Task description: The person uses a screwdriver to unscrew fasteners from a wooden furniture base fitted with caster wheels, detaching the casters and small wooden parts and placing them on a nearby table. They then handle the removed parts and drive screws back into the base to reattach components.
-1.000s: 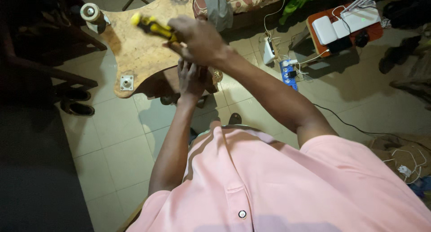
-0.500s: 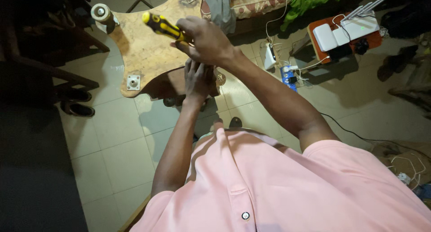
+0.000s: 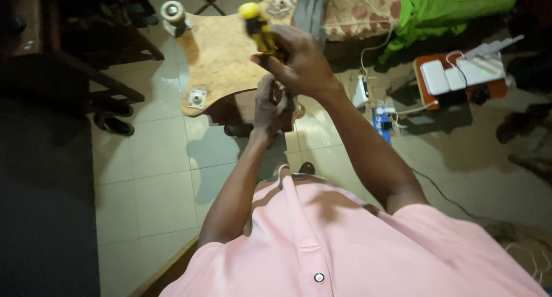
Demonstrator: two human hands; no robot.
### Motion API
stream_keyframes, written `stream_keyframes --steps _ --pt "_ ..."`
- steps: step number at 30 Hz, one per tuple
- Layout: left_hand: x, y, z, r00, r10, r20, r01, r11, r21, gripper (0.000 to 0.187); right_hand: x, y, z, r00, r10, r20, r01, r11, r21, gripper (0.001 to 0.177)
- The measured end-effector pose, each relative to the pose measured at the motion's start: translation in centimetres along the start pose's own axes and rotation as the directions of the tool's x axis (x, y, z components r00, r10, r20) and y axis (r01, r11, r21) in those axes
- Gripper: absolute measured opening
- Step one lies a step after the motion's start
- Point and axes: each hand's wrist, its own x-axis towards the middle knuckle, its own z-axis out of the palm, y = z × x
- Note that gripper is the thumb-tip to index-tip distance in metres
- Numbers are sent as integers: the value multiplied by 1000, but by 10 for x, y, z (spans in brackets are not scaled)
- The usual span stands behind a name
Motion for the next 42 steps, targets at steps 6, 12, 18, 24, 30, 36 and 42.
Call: stream_keyframes --steps 6,12,18,24,30,36,42 --pt "-21 16 -48 969 -243 -39 230 952 -202 31 -25 -2 30 845 531 57 -466 681 565 32" --pt "-28 17 -114 984 -157 -81 156 988 -19 28 -46 1 69 733 667 132 -483 373 792 29" --pt "-30 0 -174 978 -155 -137 182 958 223 56 -37 -7 102 785 619 11 -376 463 803 26" --pt "-35 -18 -215 978 -158 -139 201 899 389 64 -15 -26 119 821 569 -47 -347 563 750 26" --pt "-32 -38 -210 980 -121 -160 171 920 352 60 13 -33 127 876 480 -35 -377 730 570 22" --pt "-34 -52 -200 974 -182 -133 212 941 266 51 32 -35 136 960 276 43 -263 838 479 19" --pt "-33 -49 -197 963 -235 -131 262 930 259 50 36 -32 150 972 218 89 -234 867 439 22"
